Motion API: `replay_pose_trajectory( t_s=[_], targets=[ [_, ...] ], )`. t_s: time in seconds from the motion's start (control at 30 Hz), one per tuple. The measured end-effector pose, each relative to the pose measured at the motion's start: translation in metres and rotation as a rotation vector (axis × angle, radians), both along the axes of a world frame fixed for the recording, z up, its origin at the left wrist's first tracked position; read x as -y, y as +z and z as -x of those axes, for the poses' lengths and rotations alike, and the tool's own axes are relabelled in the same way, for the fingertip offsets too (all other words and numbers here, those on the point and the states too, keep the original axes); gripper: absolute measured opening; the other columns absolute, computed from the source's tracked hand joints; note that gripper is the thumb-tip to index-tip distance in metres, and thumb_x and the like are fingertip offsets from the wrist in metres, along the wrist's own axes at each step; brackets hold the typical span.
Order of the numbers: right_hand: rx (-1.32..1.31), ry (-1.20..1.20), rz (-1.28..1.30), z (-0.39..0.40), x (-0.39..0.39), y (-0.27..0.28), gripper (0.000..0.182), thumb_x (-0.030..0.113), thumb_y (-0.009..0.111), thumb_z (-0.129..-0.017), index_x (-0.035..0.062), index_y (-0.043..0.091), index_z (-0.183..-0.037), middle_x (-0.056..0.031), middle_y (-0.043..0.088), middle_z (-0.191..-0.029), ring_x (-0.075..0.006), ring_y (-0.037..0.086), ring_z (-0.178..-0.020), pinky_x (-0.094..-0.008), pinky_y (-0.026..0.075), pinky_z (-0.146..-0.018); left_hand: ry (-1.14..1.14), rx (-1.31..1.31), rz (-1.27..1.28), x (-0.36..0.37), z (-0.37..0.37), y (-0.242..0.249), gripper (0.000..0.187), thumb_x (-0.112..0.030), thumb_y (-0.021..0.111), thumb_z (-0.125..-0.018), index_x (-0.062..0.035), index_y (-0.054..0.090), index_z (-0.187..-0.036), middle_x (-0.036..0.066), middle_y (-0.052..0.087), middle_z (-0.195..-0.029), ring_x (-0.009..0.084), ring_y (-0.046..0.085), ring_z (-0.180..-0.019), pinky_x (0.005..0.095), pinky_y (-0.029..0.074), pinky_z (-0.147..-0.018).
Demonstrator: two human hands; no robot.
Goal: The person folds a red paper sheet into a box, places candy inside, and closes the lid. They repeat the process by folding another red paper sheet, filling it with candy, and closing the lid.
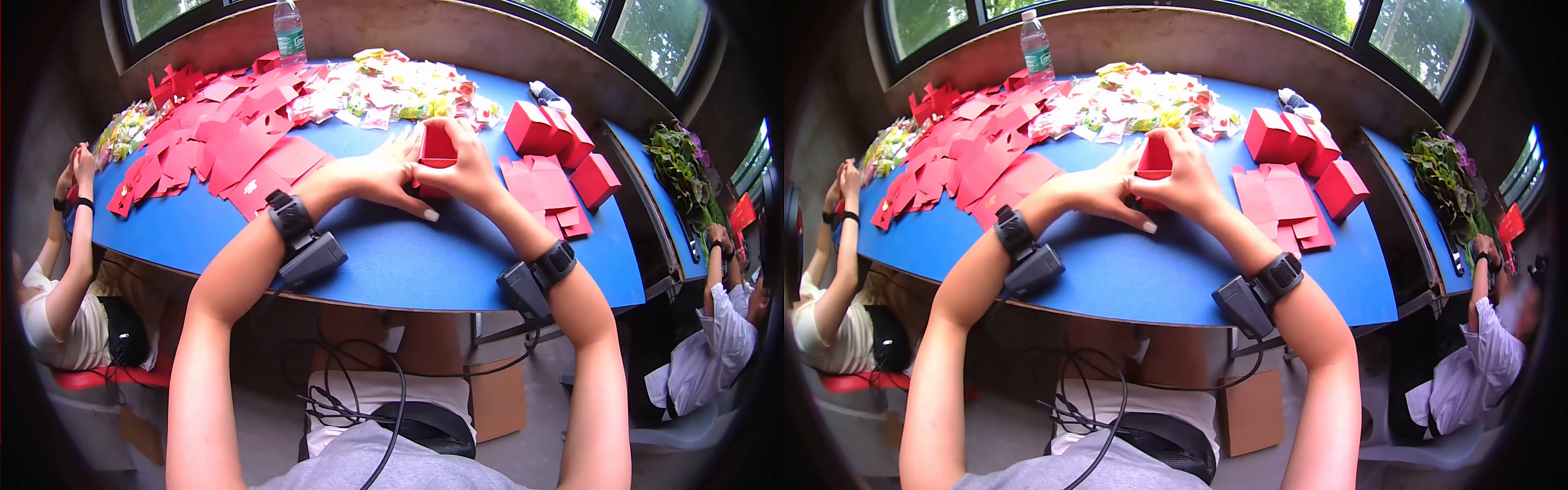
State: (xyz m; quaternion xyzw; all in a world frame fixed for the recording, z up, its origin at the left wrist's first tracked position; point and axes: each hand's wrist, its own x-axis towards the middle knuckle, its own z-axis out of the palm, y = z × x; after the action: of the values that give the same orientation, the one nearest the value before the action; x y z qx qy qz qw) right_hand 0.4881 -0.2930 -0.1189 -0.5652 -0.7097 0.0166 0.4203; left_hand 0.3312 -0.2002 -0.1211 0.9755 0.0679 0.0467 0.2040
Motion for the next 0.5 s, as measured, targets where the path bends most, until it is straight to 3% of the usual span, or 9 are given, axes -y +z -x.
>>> replay_pose_trajectory(
  t_s=[0.03,0.07,0.1,0.13,0.17,0.2,0.27,0.37,0.5],
  targets=[
    [-0.021,0.019,-0.013,-0.002,-0.002,-0.001,0.064,0.035,0.079,-0.063,0.0039,0.052,-0.111,-0.013,0.056,-0.105,-0.0262,0.056,-0.099,-0.0351,0.046,-0.084,-0.058,-0.015,-0.239,-0.012,0.001,-0.005,0.093,-0.051,0.064,-0.078,-0.001,0.017,-0.141,0.027,0.014,-0.144,0.0396,0.019,-0.132,0.0407,0.017,-0.11],
    [-0.041,0.037,-0.025,-0.004,-0.003,-0.002,0.062,0.034,0.079,-0.064,0.0042,0.052,-0.111,-0.0128,0.055,-0.106,-0.026,0.056,-0.099,-0.0349,0.046,-0.084,0.036,0.007,-0.092,-0.026,0.007,-0.008,0.099,-0.065,0.054,-0.078,0.0069,0.021,-0.138,0.032,0.016,-0.143,0.0394,0.011,-0.137,0.0399,0.015,-0.111],
    [-0.018,0.054,-0.017,-0.005,-0.001,-0.001,0.061,0.034,0.078,-0.064,0.0044,0.052,-0.111,-0.0121,0.056,-0.105,-0.0252,0.056,-0.098,-0.0345,0.046,-0.083,0.179,-0.177,-0.031,-0.023,0.019,0.019,0.091,-0.061,0.047,-0.084,0.0073,0.022,-0.138,0.032,0.019,-0.142,0.0366,0.013,-0.137,0.0365,0.014,-0.112],
    [-0.022,0.056,-0.017,-0.006,0.0,-0.001,0.061,0.034,0.078,-0.064,0.0044,0.052,-0.111,-0.0121,0.056,-0.105,-0.0252,0.056,-0.098,-0.0345,0.046,-0.083,0.179,-0.012,0.043,-0.052,0.027,0.007,0.081,-0.056,0.042,-0.089,0.006,0.022,-0.138,0.029,0.026,-0.141,0.0348,0.022,-0.135,0.0359,0.019,-0.11],
    [-0.061,0.092,0.01,-0.006,0.0,-0.001,0.063,0.035,0.079,-0.063,0.0037,0.052,-0.112,-0.0146,0.053,-0.105,-0.0274,0.055,-0.098,-0.0359,0.046,-0.084,0.258,0.077,0.028,-0.046,0.038,0.028,0.071,-0.05,0.041,-0.092,0.0024,0.026,-0.138,0.026,0.033,-0.139,0.0336,0.032,-0.13,0.0377,0.025,-0.107],
    [-0.097,0.129,0.033,-0.006,0.0,0.001,0.065,0.036,0.079,-0.063,0.003,0.052,-0.112,-0.0172,0.051,-0.106,-0.0297,0.054,-0.099,-0.0374,0.046,-0.084,0.332,0.314,0.079,-0.073,0.036,0.018,0.062,-0.043,0.046,-0.092,0.0006,0.035,-0.135,0.024,0.041,-0.134,0.0323,0.04,-0.125,0.0384,0.03,-0.104],
    [-0.071,0.13,-0.001,-0.007,-0.002,-0.001,0.065,0.035,0.08,-0.063,0.0037,0.052,-0.112,-0.0173,0.05,-0.107,-0.0297,0.054,-0.099,-0.0372,0.047,-0.085,0.566,0.47,0.067,-0.097,0.037,0.008,0.051,-0.035,0.051,-0.09,-0.0023,0.044,-0.129,0.022,0.048,-0.128,0.0319,0.044,-0.121,0.0389,0.033,-0.102],
    [-0.068,0.176,0.018,-0.009,-0.004,-0.002,0.067,0.035,0.079,-0.063,0.0041,0.051,-0.115,-0.017,0.048,-0.109,-0.0303,0.053,-0.102,-0.0374,0.046,-0.086,0.639,0.203,-0.34,-0.104,0.027,-0.012,0.04,-0.021,0.058,-0.083,-0.0099,0.052,-0.12,0.021,0.053,-0.12,0.0347,0.051,-0.111,0.0402,0.041,-0.093],
    [-0.097,0.198,0.044,-0.01,-0.003,0.0,0.069,0.033,0.079,-0.063,0.0047,0.049,-0.118,-0.0173,0.047,-0.111,-0.0304,0.051,-0.105,-0.037,0.045,-0.089,0.674,0.227,-0.237,-0.109,0.017,-0.012,0.035,-0.02,0.061,-0.078,-0.0064,0.053,-0.11,0.02,0.055,-0.111,0.0316,0.056,-0.101,0.0386,0.044,-0.087]
  ],
)
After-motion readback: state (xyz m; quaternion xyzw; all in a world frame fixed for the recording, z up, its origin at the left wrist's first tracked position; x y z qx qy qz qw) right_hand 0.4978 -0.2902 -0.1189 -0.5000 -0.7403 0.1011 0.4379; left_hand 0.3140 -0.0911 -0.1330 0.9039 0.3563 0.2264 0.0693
